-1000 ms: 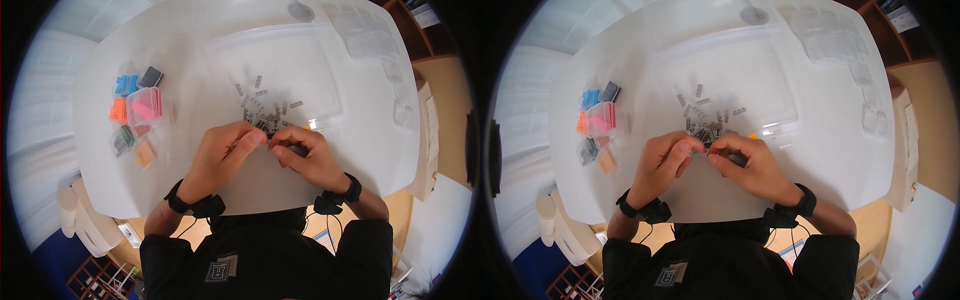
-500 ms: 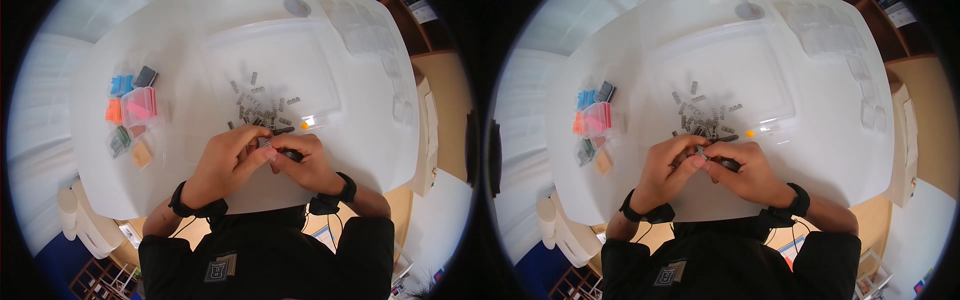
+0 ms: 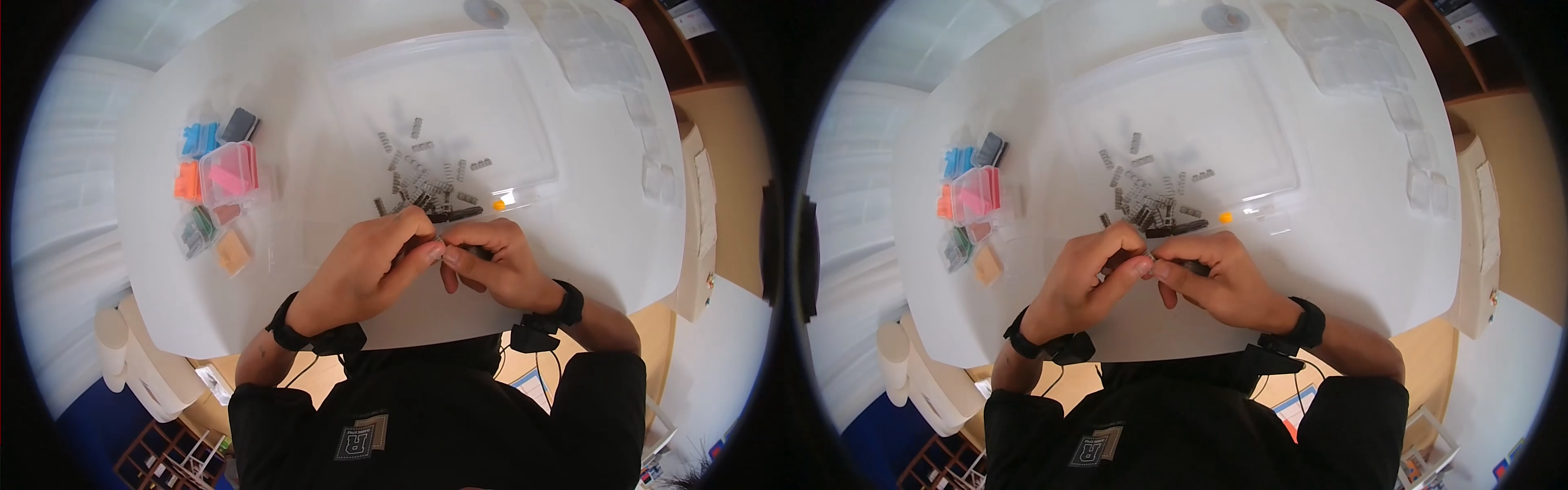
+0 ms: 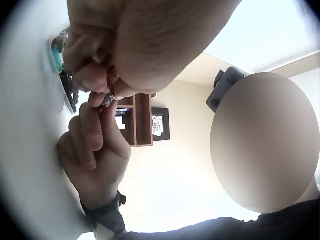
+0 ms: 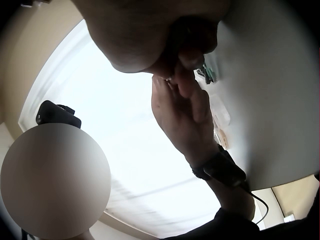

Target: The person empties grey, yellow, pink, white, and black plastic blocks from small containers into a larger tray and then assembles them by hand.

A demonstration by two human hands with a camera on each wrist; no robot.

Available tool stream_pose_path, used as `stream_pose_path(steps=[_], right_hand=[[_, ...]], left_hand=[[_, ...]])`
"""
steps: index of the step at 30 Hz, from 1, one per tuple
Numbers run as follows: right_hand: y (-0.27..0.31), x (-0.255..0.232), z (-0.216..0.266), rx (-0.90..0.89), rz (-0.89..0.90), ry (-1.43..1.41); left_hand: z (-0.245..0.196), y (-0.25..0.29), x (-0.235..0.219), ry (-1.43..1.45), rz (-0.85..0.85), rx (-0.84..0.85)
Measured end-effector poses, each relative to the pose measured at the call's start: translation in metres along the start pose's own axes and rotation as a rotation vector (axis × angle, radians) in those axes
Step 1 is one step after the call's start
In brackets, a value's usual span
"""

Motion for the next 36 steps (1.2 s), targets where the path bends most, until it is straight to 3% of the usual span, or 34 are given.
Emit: stream_pose_path(steps=[4, 6, 10, 12, 15, 27, 36], right_hand=[[0.0, 0.004, 0.0, 0.013, -0.092, 0.058], [0.001, 0.006, 0.001, -0.136, -0.208, 0.129], [0.003, 0.007, -0.002, -0.08, -0.192, 0.053], [0.003, 0.007, 0.002, -0.17, -0.208, 0.126], [0.005, 0.008, 0.002, -0.213, -0.226, 0.232], [0.002, 0.006, -0.004, -0.191, -0.141, 0.108], [0.005, 0.007, -0.006, -0.123, -0.21, 0.132]], left_hand=[[-0.002, 0.0, 0.004, -0.107, -0.042, 0.029], [-0.001, 0.001, 0.006, -0.164, -0.083, 0.066], [-0.001, 0.0, 0.008, -0.174, -0.098, 0.126], [-0.005, 0.0, 0.005, -0.1, -0.046, 0.036], [-0.003, 0.001, 0.006, -0.075, -0.018, 0.036], [0.0, 0.001, 0.009, -0.203, 0.081, 0.119], [0.002, 0.002, 0.013, -0.247, 0.021, 0.148]])
Point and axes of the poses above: each hand's wrist, its own y-axis away from the middle knuckle, its own x-axis out of the palm, z = x × y, the point moved 2 cm from there along -y, towards the middle knuckle, and after that the axes turned 9 degrees about x, right-handed, at the moved point
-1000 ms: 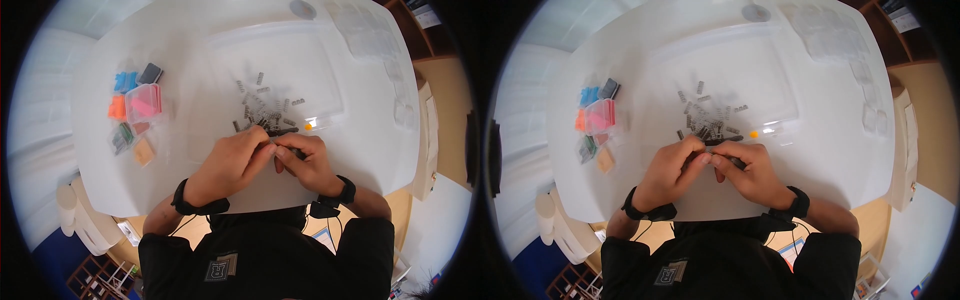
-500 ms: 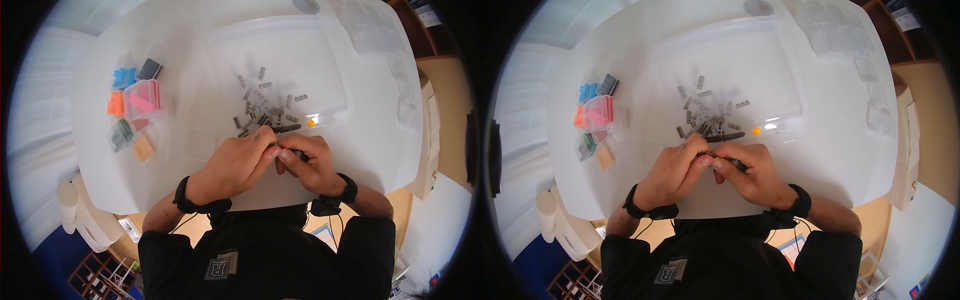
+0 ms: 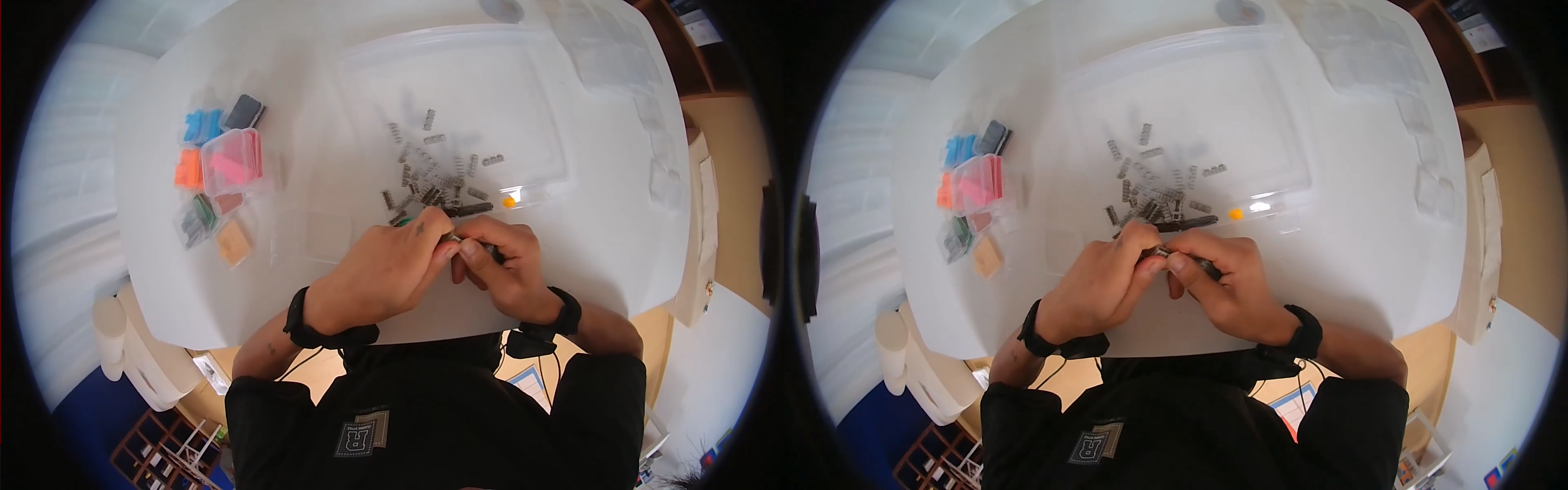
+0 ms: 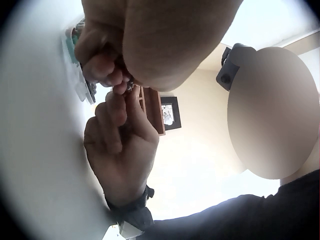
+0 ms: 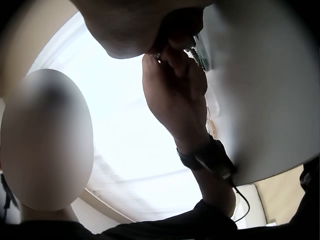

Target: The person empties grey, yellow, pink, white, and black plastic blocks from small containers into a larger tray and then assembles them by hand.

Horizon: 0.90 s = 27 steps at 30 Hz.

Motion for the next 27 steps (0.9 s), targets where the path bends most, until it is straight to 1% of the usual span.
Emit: stream_pose_path(steps=[1, 3, 4, 6, 7, 9, 10, 12, 13, 15, 16, 18, 19, 21, 22, 24, 25, 27], right_hand=[[0.0, 0.001, 0.001, -0.002, 0.007, -0.002], [0.001, 0.002, 0.007, -0.139, -0.108, 0.173], [0.0, 0.003, 0.004, -0.141, -0.106, 0.171], [0.0, 0.004, 0.002, -0.278, -0.208, 0.202], [0.0, 0.002, 0.003, -0.279, -0.206, 0.204], [-0.003, -0.002, 0.005, -0.178, -0.135, 0.115], [-0.003, -0.004, 0.006, -0.185, -0.136, 0.117], [-0.004, -0.007, 0.007, -0.127, -0.159, 0.07], [-0.004, -0.009, 0.007, -0.128, -0.163, 0.07], [-0.004, -0.014, 0.007, -0.153, -0.173, 0.119], [-0.005, -0.016, 0.009, -0.151, -0.18, 0.121], [-0.007, -0.018, 0.013, -0.102, -0.212, -0.005], [-0.007, -0.018, 0.014, -0.104, -0.218, -0.005], [-0.009, -0.02, 0.014, -0.081, -0.187, -0.212], [-0.011, -0.022, 0.012, -0.087, -0.189, -0.214], [-0.013, -0.025, 0.007, -0.117, -0.069, -0.255], [-0.013, -0.024, 0.005, -0.125, -0.068, -0.256], [-0.013, -0.019, 0.005, -0.179, 0.059, -0.225]], left_hand=[[0.0, 0.0, 0.0, -0.005, -0.002, -0.006], [0.0, -0.002, -0.001, 0.087, 0.009, -0.032], [-0.001, -0.001, 0.0, 0.084, 0.008, -0.033], [-0.002, 0.001, 0.001, 0.125, -0.016, -0.1], [-0.003, 0.001, 0.001, 0.125, -0.018, -0.1], [-0.003, 0.001, 0.0, 0.146, -0.081, -0.113], [-0.002, 0.001, -0.001, 0.141, -0.082, -0.108], [0.001, 0.001, -0.004, 0.064, -0.145, -0.04], [0.002, 0.001, -0.004, 0.065, -0.142, -0.036], [0.005, 0.002, -0.006, 0.132, -0.281, -0.161], [0.004, 0.001, -0.006, 0.137, -0.277, -0.156], [0.006, 0.001, -0.008, 0.333, -0.453, -0.332], [0.01, 0.002, -0.009, 0.283, -0.399, -0.262], [0.008, 0.0, -0.01, 0.292, -0.414, -0.254], [0.008, 0.001, -0.011, 0.302, -0.434, -0.252], [0.01, 0.002, -0.011, 0.283, -0.412, -0.233], [0.01, 0.003, -0.011, 0.268, -0.393, -0.216], [0.01, 0.003, -0.012, 0.233, -0.396, -0.195]])
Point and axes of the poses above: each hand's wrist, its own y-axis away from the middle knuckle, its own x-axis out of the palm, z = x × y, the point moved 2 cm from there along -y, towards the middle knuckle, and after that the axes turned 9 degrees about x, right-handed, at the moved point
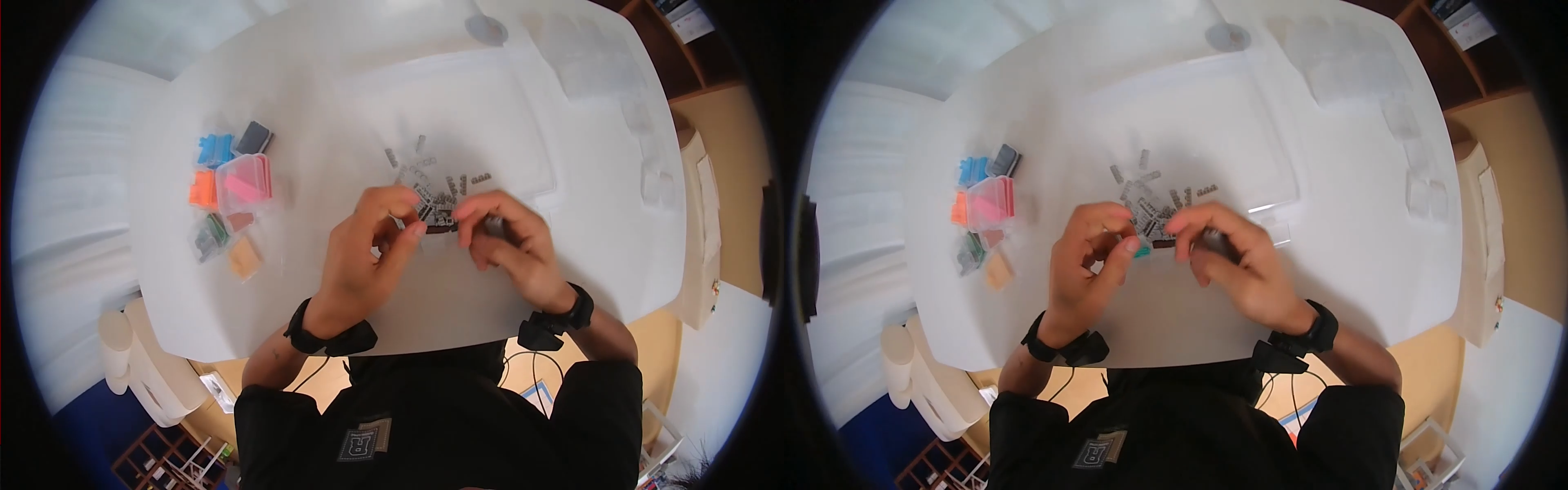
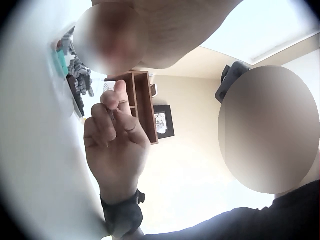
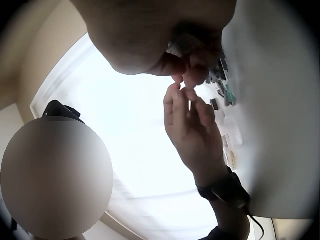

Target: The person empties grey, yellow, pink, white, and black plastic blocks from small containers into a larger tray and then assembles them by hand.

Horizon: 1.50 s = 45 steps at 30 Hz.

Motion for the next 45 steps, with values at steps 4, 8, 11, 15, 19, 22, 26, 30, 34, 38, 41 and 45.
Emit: stream_pose_path(steps=[4, 8, 11, 15, 19, 22, 26, 30, 34, 38, 41, 45], right_hand=[[0.002, 0.011, 0.003, 0.133, 0.159, 0.067], [0.0, 0.014, -0.001, 0.109, 0.216, 0.228], [0.002, 0.011, 0.0, 0.139, 0.209, 0.217], [0.004, 0.011, 0.002, 0.144, 0.204, 0.242], [0.003, 0.015, 0.001, 0.057, 0.165, 0.247], [0.002, 0.016, 0.004, 0.081, 0.164, 0.278], [0.003, 0.014, 0.005, 0.103, 0.189, 0.309], [0.001, 0.013, 0.004, 0.089, 0.154, 0.306], [0.002, 0.014, 0.01, 0.205, 0.282, 0.216], [0.003, 0.02, -0.004, 0.135, 0.38, 0.115], [0.004, 0.02, -0.012, 0.037, 0.296, 0.196], [0.003, 0.013, -0.001, 0.289, 0.259, 0.15]], left_hand=[[-0.026, -0.004, -0.009, -0.166, 0.072, 0.141], [-0.081, 0.004, -0.045, -0.421, 0.102, 0.322], [-0.09, 0.024, -0.093, -0.664, -0.151, 0.168], [-0.064, 0.047, -0.153, -0.897, -0.295, -0.144], [-0.03, 0.069, -0.179, -1.034, -0.26, -0.185], [-0.014, 0.073, -0.182, -1.044, -0.221, -0.15], [-0.009, 0.073, -0.186, -0.916, -0.346, -0.213], [-0.054, 0.077, -0.167, -0.845, -0.376, -0.109], [-0.098, 0.073, -0.098, -0.568, -0.067, 0.117], [-0.081, 0.041, -0.021, -0.386, 0.365, 0.181], [-0.061, 0.029, 0.0, -0.379, 0.409, 0.212], [-0.049, 0.024, 0.005, -0.329, 0.208, 0.216]])
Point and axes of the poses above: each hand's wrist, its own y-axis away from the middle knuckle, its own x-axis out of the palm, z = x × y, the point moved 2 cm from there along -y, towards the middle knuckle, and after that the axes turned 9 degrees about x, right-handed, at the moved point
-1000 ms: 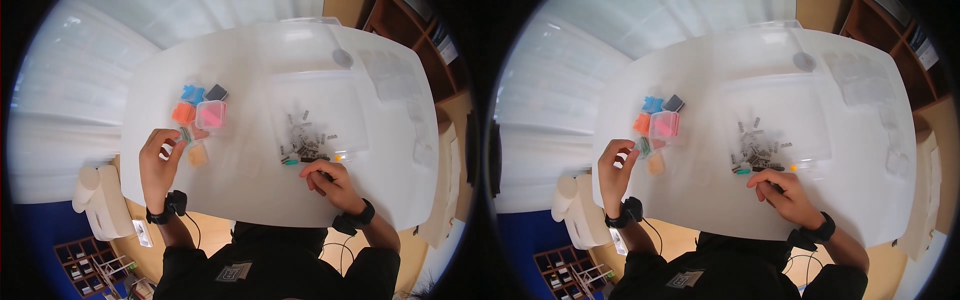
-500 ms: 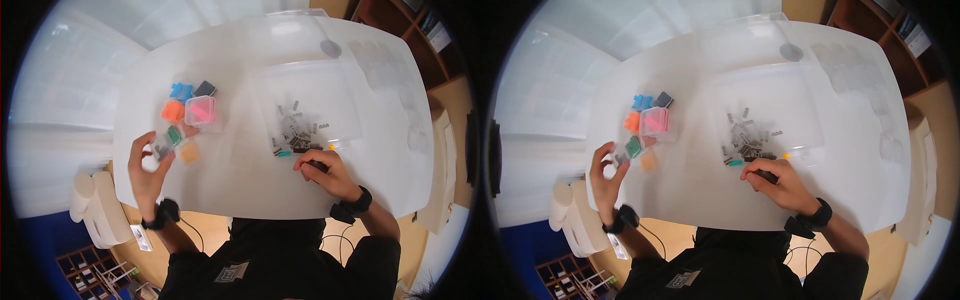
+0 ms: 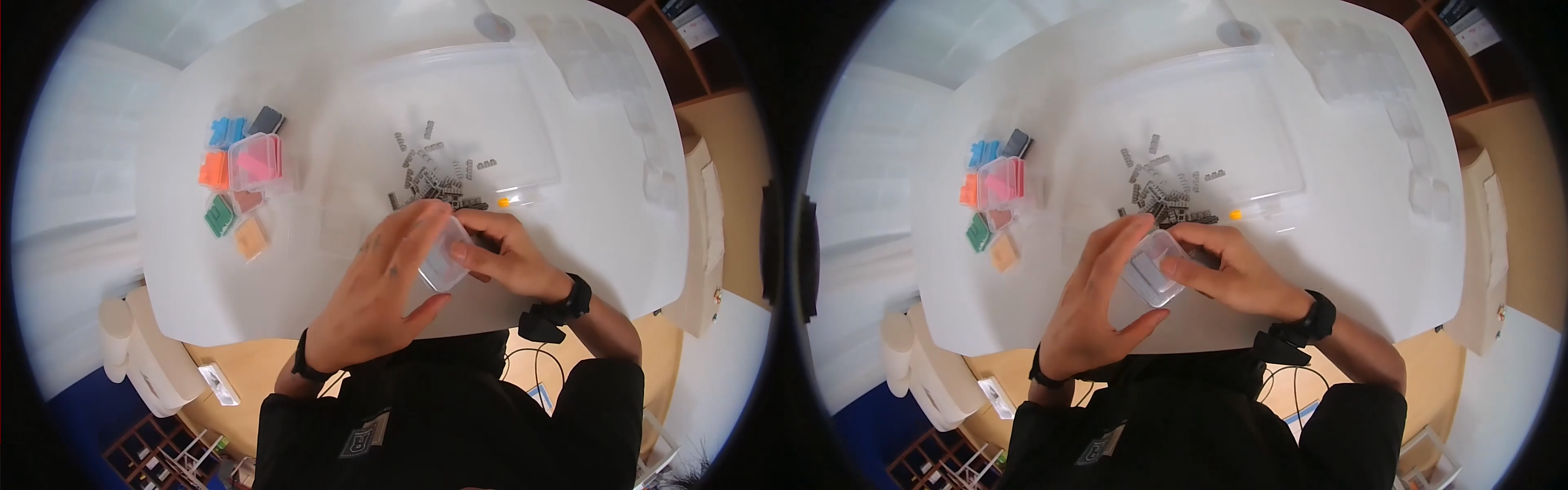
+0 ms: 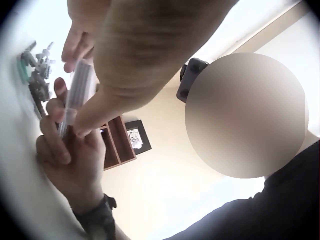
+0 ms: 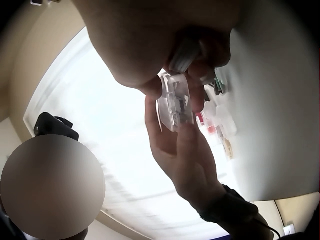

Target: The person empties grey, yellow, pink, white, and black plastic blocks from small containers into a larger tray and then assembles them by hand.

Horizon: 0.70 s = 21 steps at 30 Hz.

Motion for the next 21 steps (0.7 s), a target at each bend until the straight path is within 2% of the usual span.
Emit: stream_pose_path(steps=[1, 3, 6, 8, 10, 13, 18, 20, 21], right_hand=[[0.001, 0.0, 0.001, 0.032, -0.01, -0.071], [0.001, 0.002, 0.0, 0.065, -0.02, -0.15], [-0.003, 0.005, -0.004, -0.003, -0.029, -0.107], [-0.003, 0.005, -0.01, -0.205, -0.113, 0.26], [-0.002, 0.009, -0.007, -0.204, -0.153, 0.225], [-0.003, 0.01, -0.009, -0.217, -0.21, 0.213], [-0.001, 0.014, -0.011, -0.257, -0.237, 0.175], [0.003, 0.017, -0.001, -0.134, -0.2, 0.353], [0.003, 0.018, -0.003, -0.134, -0.198, 0.352]], left_hand=[[0.001, 0.001, 0.002, -0.002, 0.008, -0.002], [0.008, 0.006, 0.006, -0.037, -0.05, -0.13], [0.019, 0.016, 0.009, -0.105, -0.053, -0.1], [0.023, 0.021, 0.006, -0.132, -0.063, -0.07], [0.022, 0.02, 0.004, -0.162, -0.077, -0.037], [0.017, 0.016, 0.009, -0.097, -0.049, -0.1], [0.015, 0.017, 0.012, -0.206, -0.079, -0.077], [0.011, 0.019, 0.013, -0.275, -0.054, -0.037], [0.009, 0.02, 0.013, -0.346, -0.029, 0.003]])
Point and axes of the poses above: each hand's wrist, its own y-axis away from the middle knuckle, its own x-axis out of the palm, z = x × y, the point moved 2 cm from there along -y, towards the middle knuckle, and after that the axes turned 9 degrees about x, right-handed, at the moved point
